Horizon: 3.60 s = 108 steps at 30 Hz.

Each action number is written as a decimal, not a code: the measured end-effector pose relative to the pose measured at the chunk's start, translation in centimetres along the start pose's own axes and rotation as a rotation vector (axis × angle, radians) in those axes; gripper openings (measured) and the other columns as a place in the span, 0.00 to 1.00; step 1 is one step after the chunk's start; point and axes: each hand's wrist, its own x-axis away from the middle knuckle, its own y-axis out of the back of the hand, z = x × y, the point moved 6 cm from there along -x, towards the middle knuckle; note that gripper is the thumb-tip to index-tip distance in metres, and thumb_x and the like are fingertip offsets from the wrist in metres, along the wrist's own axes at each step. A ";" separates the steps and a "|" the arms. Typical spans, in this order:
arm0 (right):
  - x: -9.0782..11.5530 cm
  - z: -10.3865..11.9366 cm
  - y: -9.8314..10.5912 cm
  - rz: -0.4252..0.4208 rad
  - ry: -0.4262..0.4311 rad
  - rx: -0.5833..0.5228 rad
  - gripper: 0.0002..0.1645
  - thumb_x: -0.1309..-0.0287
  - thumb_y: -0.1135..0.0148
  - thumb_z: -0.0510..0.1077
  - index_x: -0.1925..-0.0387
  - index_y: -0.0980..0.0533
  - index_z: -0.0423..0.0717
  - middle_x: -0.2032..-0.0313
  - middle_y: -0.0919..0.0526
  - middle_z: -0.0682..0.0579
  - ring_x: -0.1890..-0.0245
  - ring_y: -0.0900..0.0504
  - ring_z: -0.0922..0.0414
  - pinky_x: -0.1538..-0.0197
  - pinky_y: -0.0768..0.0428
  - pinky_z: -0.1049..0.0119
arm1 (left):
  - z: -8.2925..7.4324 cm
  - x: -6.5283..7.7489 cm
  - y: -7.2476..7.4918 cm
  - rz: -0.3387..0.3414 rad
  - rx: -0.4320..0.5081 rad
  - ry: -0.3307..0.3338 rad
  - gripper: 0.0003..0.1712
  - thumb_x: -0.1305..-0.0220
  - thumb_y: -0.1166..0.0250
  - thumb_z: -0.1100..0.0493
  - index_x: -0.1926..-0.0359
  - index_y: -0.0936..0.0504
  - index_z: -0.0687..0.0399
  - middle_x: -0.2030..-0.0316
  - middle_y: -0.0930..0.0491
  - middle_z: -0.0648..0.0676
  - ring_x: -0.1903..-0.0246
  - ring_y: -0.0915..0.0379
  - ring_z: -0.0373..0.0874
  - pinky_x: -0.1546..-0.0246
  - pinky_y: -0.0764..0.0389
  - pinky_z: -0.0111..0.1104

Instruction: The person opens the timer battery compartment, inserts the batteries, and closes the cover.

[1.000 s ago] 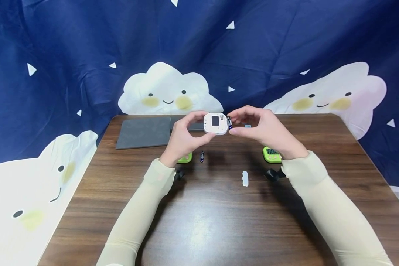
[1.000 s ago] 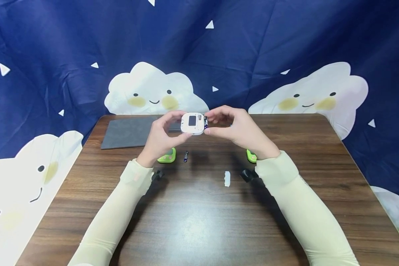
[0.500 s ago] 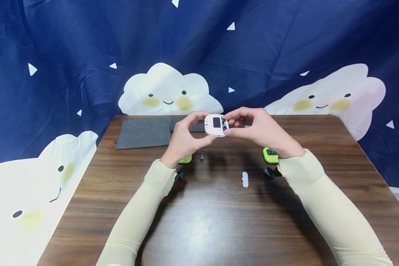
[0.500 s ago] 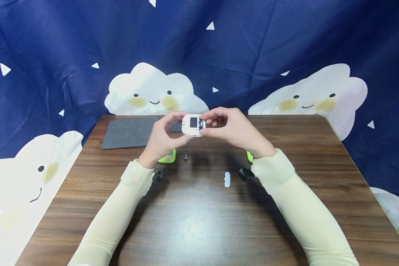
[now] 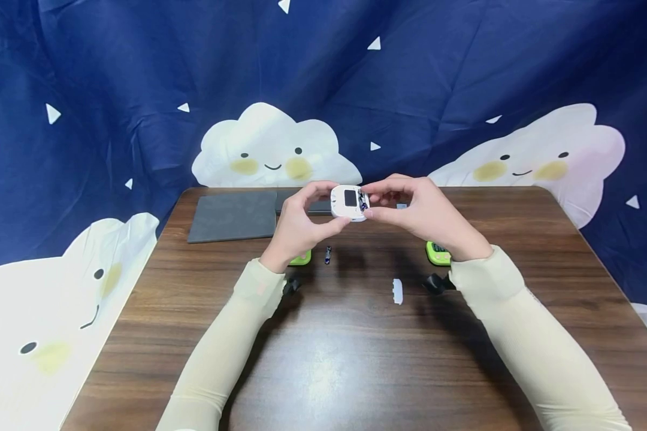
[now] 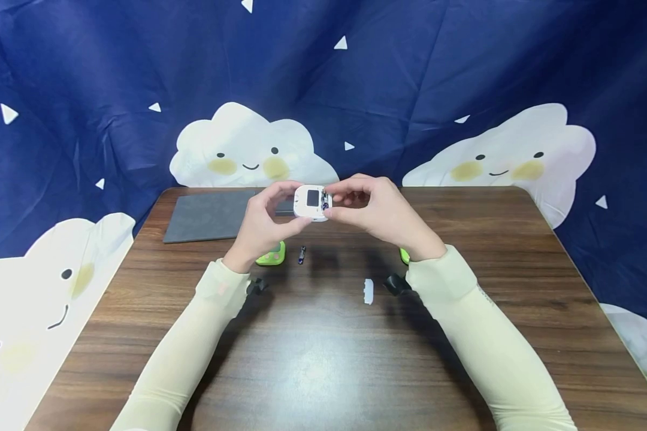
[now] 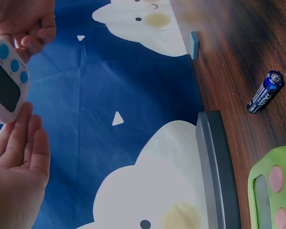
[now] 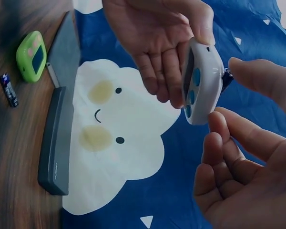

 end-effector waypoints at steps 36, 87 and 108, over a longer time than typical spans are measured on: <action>0.8 -3.1 -2.6 -0.170 -0.088 -0.580 0.25 0.34 0.25 0.30 0.36 0.17 0.30 0.58 0.06 0.58 0.57 0.10 0.64 0.51 0.12 0.74 | -0.4 0.1 -0.7 0.000 0.005 -0.028 0.33 0.42 0.15 0.62 0.35 0.14 0.58 0.42 0.11 0.59 0.42 0.12 0.50 0.30 0.17 0.50; 1.4 -3.0 -3.1 -0.174 -0.257 -0.477 0.24 0.31 0.31 0.35 0.35 0.17 0.35 0.62 0.09 0.60 0.59 0.14 0.62 0.55 0.13 0.73 | 0.7 0.2 -0.9 0.047 -0.122 -0.042 0.39 0.41 0.14 0.58 0.28 0.15 0.55 0.42 0.09 0.55 0.42 0.15 0.47 0.34 0.15 0.52; 4.2 -6.1 -1.1 -0.098 -0.276 -0.041 0.28 0.27 0.25 0.58 0.34 0.15 0.50 0.47 0.09 0.48 0.49 0.14 0.57 0.49 0.18 0.76 | 1.0 -0.1 -0.5 0.045 -0.033 -0.001 0.37 0.41 0.14 0.60 0.31 0.14 0.51 0.42 0.10 0.56 0.44 0.14 0.46 0.33 0.17 0.51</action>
